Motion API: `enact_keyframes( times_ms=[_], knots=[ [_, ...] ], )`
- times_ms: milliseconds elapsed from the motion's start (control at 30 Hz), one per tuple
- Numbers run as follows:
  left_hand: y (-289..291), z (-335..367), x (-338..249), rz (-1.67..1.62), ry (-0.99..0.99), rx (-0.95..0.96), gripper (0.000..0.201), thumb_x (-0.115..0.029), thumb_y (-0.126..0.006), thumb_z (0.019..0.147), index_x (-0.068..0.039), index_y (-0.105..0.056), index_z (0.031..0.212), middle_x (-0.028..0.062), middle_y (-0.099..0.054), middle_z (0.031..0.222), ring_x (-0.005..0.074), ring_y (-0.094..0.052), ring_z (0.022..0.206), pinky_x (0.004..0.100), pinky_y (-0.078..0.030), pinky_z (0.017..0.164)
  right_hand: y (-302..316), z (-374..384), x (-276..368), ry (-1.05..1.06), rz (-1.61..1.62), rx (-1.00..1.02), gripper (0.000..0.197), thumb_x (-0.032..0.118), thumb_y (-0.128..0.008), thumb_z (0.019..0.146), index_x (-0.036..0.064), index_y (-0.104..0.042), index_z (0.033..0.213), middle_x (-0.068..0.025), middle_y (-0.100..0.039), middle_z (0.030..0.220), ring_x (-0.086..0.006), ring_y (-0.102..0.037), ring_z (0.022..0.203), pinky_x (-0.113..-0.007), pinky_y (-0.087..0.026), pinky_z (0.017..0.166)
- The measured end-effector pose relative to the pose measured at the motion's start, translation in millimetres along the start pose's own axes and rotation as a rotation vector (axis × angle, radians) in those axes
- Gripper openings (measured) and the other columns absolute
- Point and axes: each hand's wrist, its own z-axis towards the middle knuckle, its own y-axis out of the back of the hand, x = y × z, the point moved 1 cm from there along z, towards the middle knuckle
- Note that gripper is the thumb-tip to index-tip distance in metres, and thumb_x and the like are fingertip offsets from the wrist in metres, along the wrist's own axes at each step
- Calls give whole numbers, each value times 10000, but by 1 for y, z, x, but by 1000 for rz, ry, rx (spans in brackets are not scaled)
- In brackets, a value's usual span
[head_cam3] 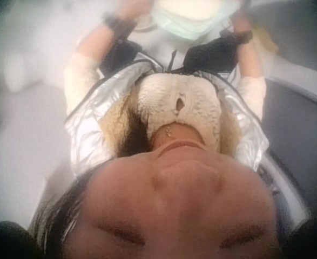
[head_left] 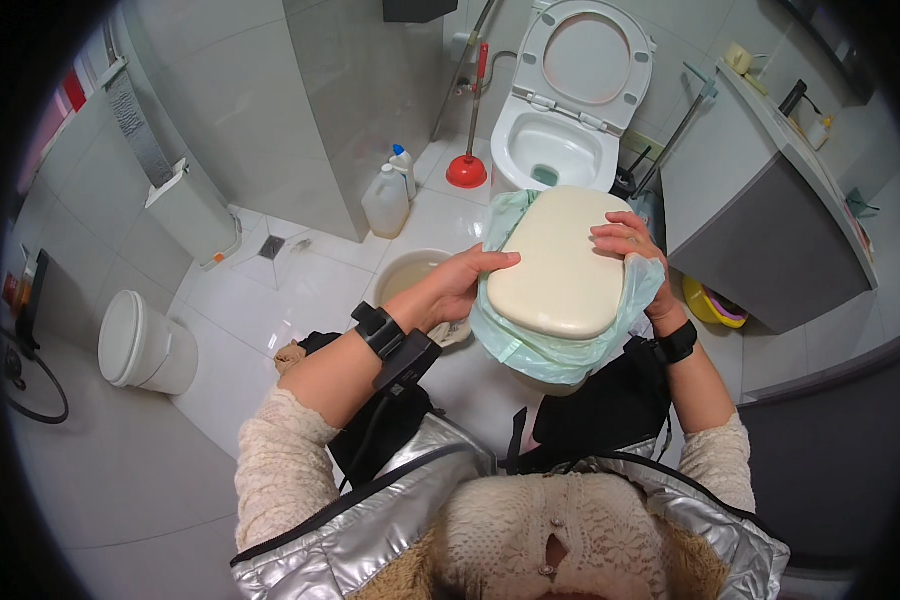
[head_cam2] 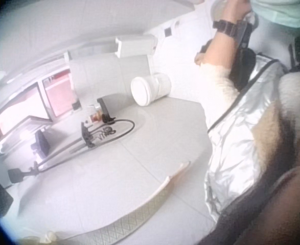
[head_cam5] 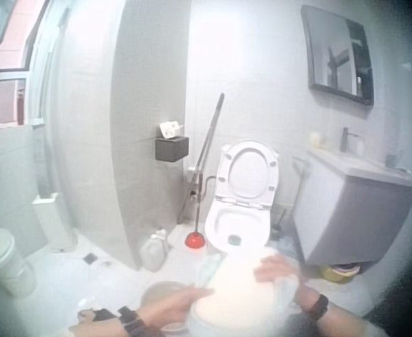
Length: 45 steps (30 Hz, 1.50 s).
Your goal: The person washes a cloth in a basin of water, wrings it out, and uses it to wipe a small potty chair. The person then places the potty chair on the toilet seat.
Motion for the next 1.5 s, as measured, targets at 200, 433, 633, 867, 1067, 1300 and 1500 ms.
enact_keyframes(
  times_ms=[200, 433, 633, 867, 1067, 1300, 1500],
  knots=[
    [-10, -23, 4, 91, -187, -51, 608, -132, -625, 850, 13, -286, 1333, 167, -463, 1282, 243, -506, 1151, 384, -437, 973, -13, 1, -4, -91, 31, -149, 471, 345, -495, 901, 92, -463, 1297, -109, -477, 1303, -289, -359, 1245, -398, -263, 1059],
    [5, -30, 5, 228, -497, -73, 710, -105, -676, 799, -12, -233, 1345, 149, -417, 1313, 241, -440, 1200, 381, -374, 1013, -40, 7, 1, -631, 474, -274, 669, 189, -593, 872, 80, -232, 1425, -121, -402, 1344, -204, -391, 1216, -327, -350, 1001],
    [36, -36, -1, 371, -580, -144, 803, -156, -729, 753, -17, -214, 1354, 158, -396, 1319, 253, -414, 1211, 370, -350, 1016, -40, 17, -6, -934, 1199, 30, 483, 122, -582, 848, -32, -424, 1278, -129, -512, 1252, -221, -523, 1125, -347, -425, 959],
    [52, -51, -7, 395, -559, -143, 804, -189, -728, 756, -10, -217, 1350, 164, -396, 1311, 246, -409, 1208, 362, -343, 1018, -50, 40, 7, -1089, 1440, -61, 444, 252, -518, 920, -56, -452, 1233, -140, -567, 1173, -236, -583, 1028, -363, -460, 925],
    [51, -56, -12, 502, -534, -125, 854, -146, -725, 751, -36, -174, 1395, 141, -365, 1346, 240, -382, 1244, 362, -318, 1044, -80, 39, -3, -1164, 1061, 14, 443, 244, -573, 904, -47, -463, 1219, -144, -590, 1136, -207, -616, 974, -328, -529, 817],
    [71, -43, -24, 659, -620, -192, 902, -192, -735, 738, -41, -157, 1414, 153, -359, 1355, 246, -341, 1271, 363, -260, 1066, -94, 37, -35, -1249, 1193, 153, 510, 215, -606, 873, -52, -398, 1254, -154, -556, 1156, -226, -612, 971, -371, -543, 804],
    [110, -16, -31, 795, -508, -320, 785, -201, -674, 804, -21, -215, 1415, 147, -356, 1373, 233, -346, 1265, 337, -281, 1053, -125, 39, -65, -1110, 1172, 170, 557, 207, -654, 839, -36, -379, 1258, -143, -541, 1168, -213, -577, 1037, -377, -526, 833]
  ],
)
